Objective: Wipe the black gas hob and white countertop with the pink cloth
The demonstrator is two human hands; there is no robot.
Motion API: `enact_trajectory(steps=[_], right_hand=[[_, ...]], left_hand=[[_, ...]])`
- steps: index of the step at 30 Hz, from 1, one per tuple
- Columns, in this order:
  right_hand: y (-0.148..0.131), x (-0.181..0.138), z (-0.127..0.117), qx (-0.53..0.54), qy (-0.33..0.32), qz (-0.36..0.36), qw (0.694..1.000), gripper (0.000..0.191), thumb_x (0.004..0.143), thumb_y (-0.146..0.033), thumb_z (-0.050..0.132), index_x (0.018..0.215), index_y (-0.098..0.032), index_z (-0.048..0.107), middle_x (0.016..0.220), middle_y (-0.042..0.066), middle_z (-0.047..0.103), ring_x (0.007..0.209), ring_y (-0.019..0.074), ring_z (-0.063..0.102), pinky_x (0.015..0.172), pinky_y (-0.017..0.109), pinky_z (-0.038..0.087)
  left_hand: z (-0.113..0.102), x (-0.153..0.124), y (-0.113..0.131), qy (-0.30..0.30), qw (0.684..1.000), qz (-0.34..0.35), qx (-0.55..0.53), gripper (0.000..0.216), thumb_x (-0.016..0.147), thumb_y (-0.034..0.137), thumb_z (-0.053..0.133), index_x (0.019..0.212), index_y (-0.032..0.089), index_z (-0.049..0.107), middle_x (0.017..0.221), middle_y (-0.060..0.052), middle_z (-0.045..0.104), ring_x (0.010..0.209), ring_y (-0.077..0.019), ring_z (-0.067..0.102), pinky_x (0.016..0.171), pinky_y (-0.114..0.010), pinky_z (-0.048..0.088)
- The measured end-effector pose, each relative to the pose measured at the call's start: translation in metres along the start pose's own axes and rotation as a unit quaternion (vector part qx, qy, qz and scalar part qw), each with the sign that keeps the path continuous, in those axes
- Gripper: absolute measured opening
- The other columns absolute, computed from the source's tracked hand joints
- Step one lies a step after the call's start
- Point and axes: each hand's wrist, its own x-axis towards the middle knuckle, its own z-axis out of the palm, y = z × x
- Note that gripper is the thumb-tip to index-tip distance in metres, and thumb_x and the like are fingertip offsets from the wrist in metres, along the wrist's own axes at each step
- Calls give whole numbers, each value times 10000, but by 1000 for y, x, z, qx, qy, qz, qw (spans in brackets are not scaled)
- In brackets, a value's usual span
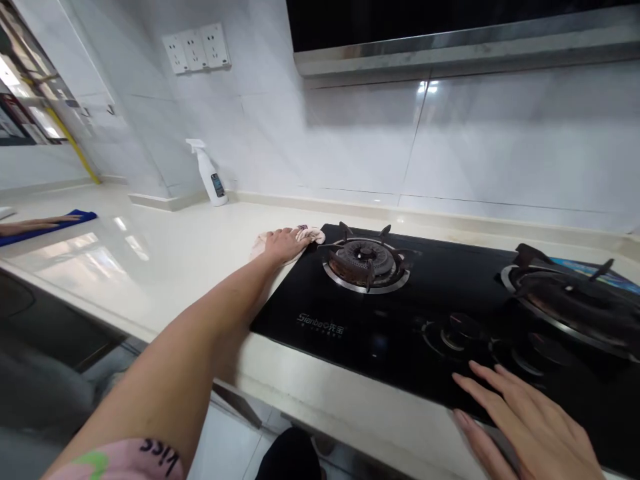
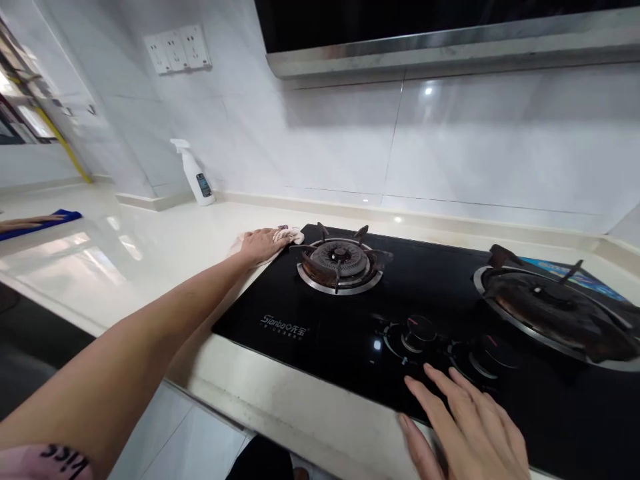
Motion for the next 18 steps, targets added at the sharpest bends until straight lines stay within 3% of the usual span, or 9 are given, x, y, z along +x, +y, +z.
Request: enact_trajectory(steps=[3,7,18], right_hand=[[-15,8,-11,30,2,39,999,492,959,-636,450,1296,-370,690,1421,38,640,1344,376,547,1029,598,476],[-27,15,-18,45,28,63,997,489,992,-618,393,1239,-341,710,1373,55,668,1321,350,558,1032,568,457],[-29,23,-17,78,-3,89,993,539,991,-598,335,1231,-305,719,1374,71,649,1302,321,550,1068,577,409]], left_hand=[[-2,-10,1,5,1000,-4,-7,801,957,789,234,1415,231,580,1409,-181,626,1310,-381,544,1086,-545,363],[-10,-43,-2,11,1000,5,-16,717,970,750,288,1345,241,626,1382,-159,649,1299,-360,559,1083,-520,373],[-43,-185,-30,23,998,43,-25,532,1010,618,352,1352,316,624,1416,-82,644,1322,-336,559,1077,-512,389]])
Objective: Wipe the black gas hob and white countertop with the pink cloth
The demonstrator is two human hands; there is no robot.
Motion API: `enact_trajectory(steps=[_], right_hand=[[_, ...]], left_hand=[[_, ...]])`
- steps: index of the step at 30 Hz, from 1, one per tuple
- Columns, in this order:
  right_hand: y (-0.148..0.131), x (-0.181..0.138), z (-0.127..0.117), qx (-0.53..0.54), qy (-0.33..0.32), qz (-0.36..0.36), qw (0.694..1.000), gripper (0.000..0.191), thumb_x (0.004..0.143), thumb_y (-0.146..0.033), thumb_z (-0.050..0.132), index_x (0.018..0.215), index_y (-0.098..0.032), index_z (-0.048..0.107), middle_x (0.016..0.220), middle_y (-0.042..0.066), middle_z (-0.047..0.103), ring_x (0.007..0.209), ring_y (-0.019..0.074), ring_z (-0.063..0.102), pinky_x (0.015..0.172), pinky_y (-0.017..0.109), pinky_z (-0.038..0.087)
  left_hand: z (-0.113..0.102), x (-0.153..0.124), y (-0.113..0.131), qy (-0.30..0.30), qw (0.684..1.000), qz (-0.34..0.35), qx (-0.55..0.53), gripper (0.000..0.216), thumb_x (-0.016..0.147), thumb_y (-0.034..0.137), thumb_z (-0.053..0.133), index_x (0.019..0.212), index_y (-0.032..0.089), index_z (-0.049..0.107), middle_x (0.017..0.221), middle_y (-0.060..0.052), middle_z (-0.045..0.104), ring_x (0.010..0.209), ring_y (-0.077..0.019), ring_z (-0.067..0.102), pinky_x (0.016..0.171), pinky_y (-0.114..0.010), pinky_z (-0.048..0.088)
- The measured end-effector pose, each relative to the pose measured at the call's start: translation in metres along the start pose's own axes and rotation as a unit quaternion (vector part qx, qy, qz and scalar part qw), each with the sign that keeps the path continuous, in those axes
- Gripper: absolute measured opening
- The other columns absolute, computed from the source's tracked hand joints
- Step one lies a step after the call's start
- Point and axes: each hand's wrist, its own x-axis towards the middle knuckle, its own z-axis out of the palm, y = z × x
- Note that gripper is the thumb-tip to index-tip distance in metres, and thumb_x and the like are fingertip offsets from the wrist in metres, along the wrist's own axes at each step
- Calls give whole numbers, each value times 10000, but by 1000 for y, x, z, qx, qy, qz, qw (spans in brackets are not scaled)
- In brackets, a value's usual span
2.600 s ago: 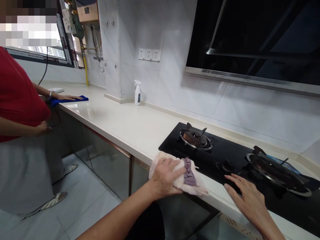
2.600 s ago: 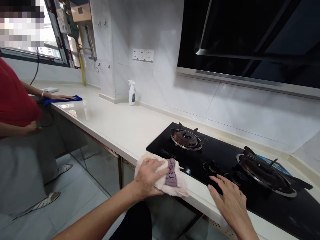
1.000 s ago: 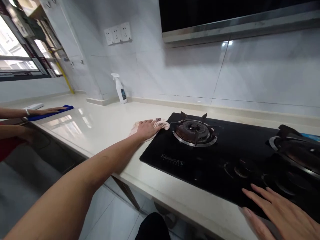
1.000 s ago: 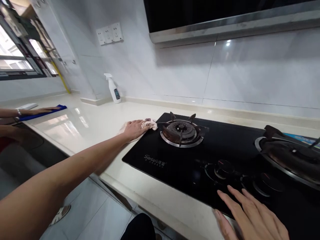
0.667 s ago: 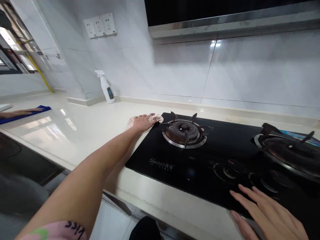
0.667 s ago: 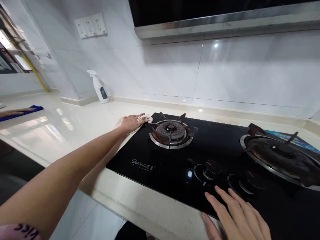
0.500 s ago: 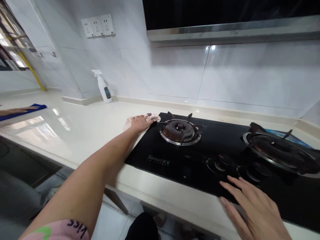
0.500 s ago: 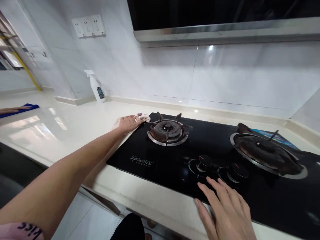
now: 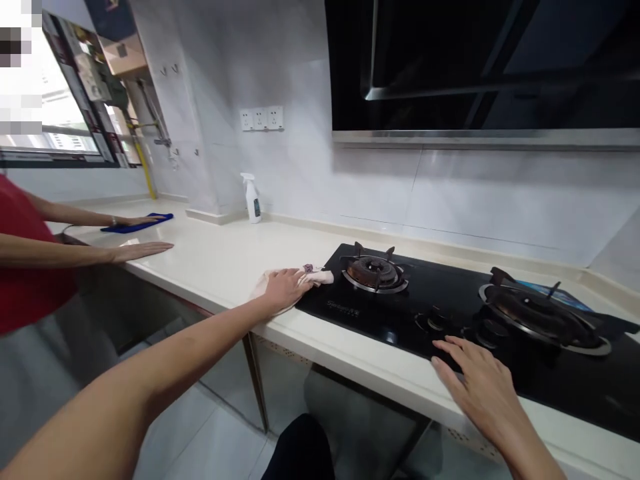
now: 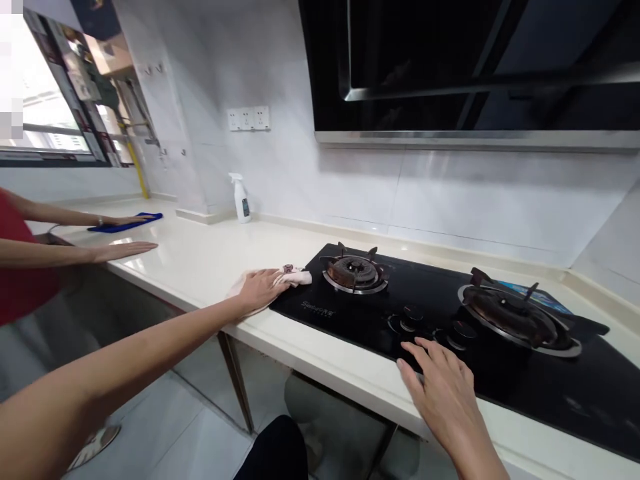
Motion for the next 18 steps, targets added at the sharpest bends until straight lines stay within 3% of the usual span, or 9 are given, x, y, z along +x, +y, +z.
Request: enact_trajectory(steps=[5,9,13,18], right_hand=[[1,2,-2,17,-29,18,999,571,977,-622,322,1253,-304,708,1398,68,630,1330,328,521,1092,602,382],[2,1,1,17,-26,12,999,563,981,-611,330,1269,-296,698,1407,77,619,1334,330,517,1093,608,382],[5,1,4,15,-16,1,1000,554,982,-610,331,1249,-303,706,1384,76,633,1322,329,532,1078,606,400],[8,0,5,14,-9,4,1000,582,972,-639,327,1253,-300,708,1386,76,637,1322,337,535,1082,617,399]], left_hand=[[-13,-62,-16,-11,1000,13,-13,525,1004,590,368,1402,341,603,1477,-57,605,1374,-332,524,1116,-492,385],[-17,-94,-29,-17,999,35,-18,501,986,562,430,1416,370,601,1512,-33,577,1417,-329,482,1169,-470,357],[-19,-98,-28,-31,998,31,-36,489,988,579,433,1408,398,605,1529,-27,561,1434,-350,456,1173,-513,345],[-27,-83,-17,-67,996,11,-55,606,1009,667,314,1486,369,541,1595,-69,487,1481,-360,393,1175,-560,303]])
